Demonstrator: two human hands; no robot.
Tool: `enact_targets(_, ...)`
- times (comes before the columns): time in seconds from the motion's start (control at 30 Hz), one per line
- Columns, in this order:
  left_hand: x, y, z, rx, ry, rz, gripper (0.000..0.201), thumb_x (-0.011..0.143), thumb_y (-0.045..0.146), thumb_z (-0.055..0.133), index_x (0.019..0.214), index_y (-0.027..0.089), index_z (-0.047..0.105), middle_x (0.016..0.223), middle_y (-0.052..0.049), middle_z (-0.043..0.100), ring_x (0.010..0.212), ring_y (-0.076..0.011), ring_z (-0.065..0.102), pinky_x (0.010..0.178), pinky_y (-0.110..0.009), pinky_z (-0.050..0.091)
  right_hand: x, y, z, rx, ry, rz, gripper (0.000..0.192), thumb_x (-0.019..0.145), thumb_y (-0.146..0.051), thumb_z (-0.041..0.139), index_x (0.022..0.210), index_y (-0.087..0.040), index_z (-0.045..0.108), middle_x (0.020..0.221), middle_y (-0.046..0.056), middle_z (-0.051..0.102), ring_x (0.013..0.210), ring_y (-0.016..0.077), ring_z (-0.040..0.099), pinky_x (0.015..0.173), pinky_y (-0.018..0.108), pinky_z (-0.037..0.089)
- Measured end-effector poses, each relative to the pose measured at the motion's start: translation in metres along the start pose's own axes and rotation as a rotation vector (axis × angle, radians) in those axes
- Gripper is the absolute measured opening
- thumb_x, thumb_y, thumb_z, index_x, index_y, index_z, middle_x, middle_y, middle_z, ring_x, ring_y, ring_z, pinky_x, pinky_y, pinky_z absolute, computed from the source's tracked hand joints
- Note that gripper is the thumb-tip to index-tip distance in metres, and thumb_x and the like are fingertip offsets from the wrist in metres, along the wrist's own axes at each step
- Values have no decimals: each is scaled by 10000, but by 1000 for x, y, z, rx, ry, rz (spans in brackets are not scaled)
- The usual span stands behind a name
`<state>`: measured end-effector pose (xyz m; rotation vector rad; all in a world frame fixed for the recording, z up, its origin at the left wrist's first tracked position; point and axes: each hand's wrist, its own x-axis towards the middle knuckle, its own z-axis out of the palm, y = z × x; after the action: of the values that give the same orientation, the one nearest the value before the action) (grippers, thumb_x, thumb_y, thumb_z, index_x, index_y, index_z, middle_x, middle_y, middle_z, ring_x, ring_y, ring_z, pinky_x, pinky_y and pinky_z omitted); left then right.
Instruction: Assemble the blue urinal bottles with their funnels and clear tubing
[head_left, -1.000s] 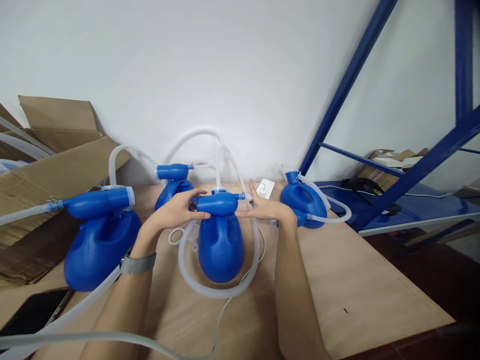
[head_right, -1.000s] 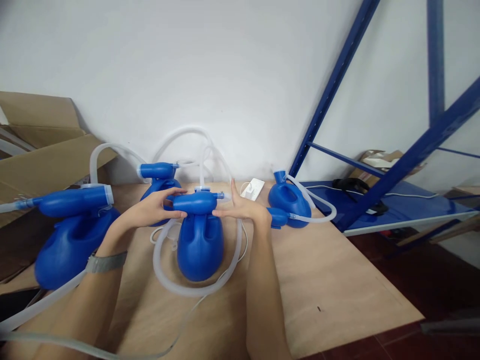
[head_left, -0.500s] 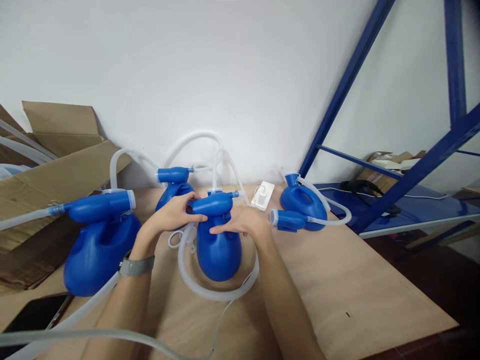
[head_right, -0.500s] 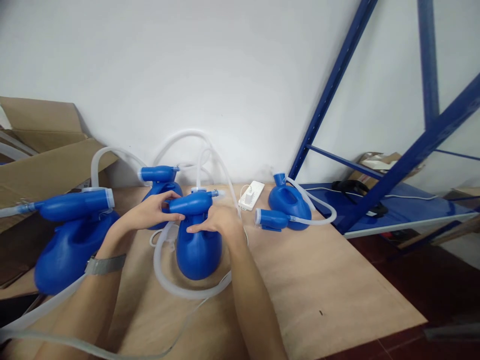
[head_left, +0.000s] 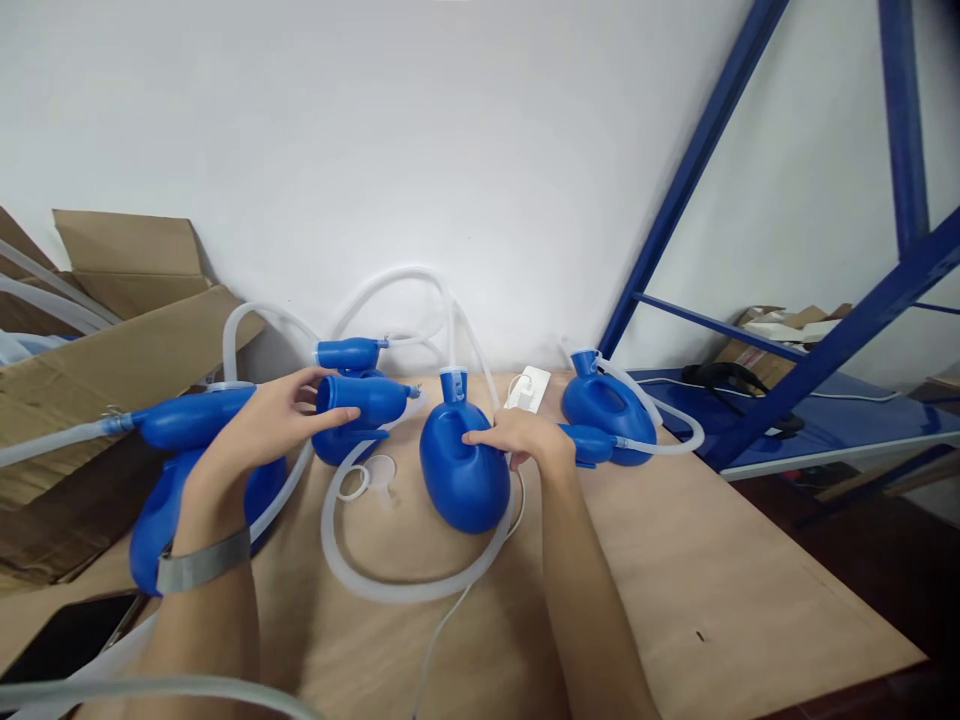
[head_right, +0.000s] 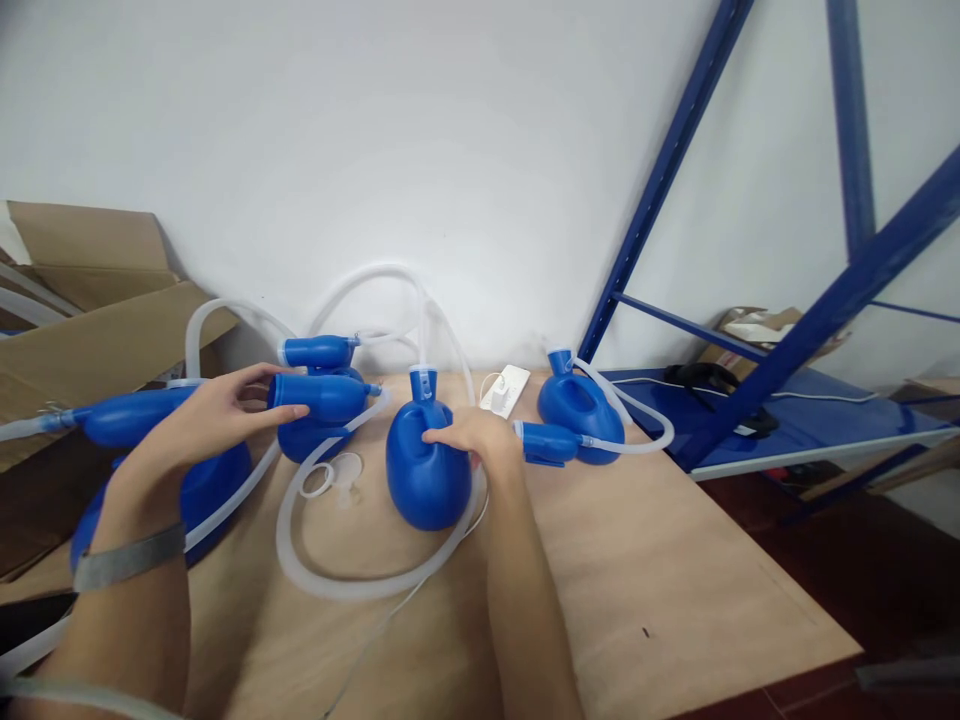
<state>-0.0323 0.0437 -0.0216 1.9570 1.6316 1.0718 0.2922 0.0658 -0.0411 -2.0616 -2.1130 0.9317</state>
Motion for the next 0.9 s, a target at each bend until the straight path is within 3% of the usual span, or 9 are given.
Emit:
enact_targets(0.17,-5,19,7,-118,87,-31,703,642,629,849,1202,236,685,1058,-75,784,961,-345,750,817,-434,636,-8,3,-4,-98,160,-107,664,875,-768,570,1148,-183,724,1141,214,764,1041,422,730,839,484,559)
enact_targets(0.3,-4,40,24,-188,112,62,729,662,638,846,1243,230,683,1096,-92,772,999,-343,743,823,-442,640,-17,-5,-6,32,323,-438,679,953,-713,524,1443,-245,563,1419,152,644,1311,352,602,1049,450,478)
enact_targets(0.37,-5,47,30,-186,111,110,730,666,638,847,1250,230,687,1125,-91,758,1003,-336,734,833,-439,635,-17,-8,-8,125,408,-584,606,1011,-626,500,1485,-249,520,1413,128,634,1297,300,601,1075,427,457)
enact_targets(0.43,-6,51,33,-211,126,145,713,681,630,840,1250,228,689,1148,-88,743,992,-320,727,824,-426,636,-15,-10,-11,169,460,-692,474,1048,-518,497,1413,-232,592,1321,112,662,1213,261,635,1055,403,467)
enact_targets(0.57,-8,55,35,-299,223,147,675,706,592,832,1251,225,677,1162,-83,727,990,-298,717,786,-386,643,-9,-8,-13,278,457,-855,305,1025,-414,581,1234,-239,717,1160,75,671,1063,208,666,941,339,528)
enact_targets(0.73,-12,61,32,-338,349,94,576,698,560,835,1165,256,692,1071,-41,736,966,-295,725,727,-369,651,-7,-5,-11,420,518,-919,218,979,-393,644,1097,-257,767,1105,58,662,974,189,675,822,304,571)
enact_targets(0.9,-17,66,28,-328,383,113,564,741,557,798,1202,252,685,1164,-30,722,1000,-323,721,725,-401,664,-8,-9,-9,450,525,-898,212,970,-370,653,1117,-253,750,1144,55,705,975,189,701,837,307,574)
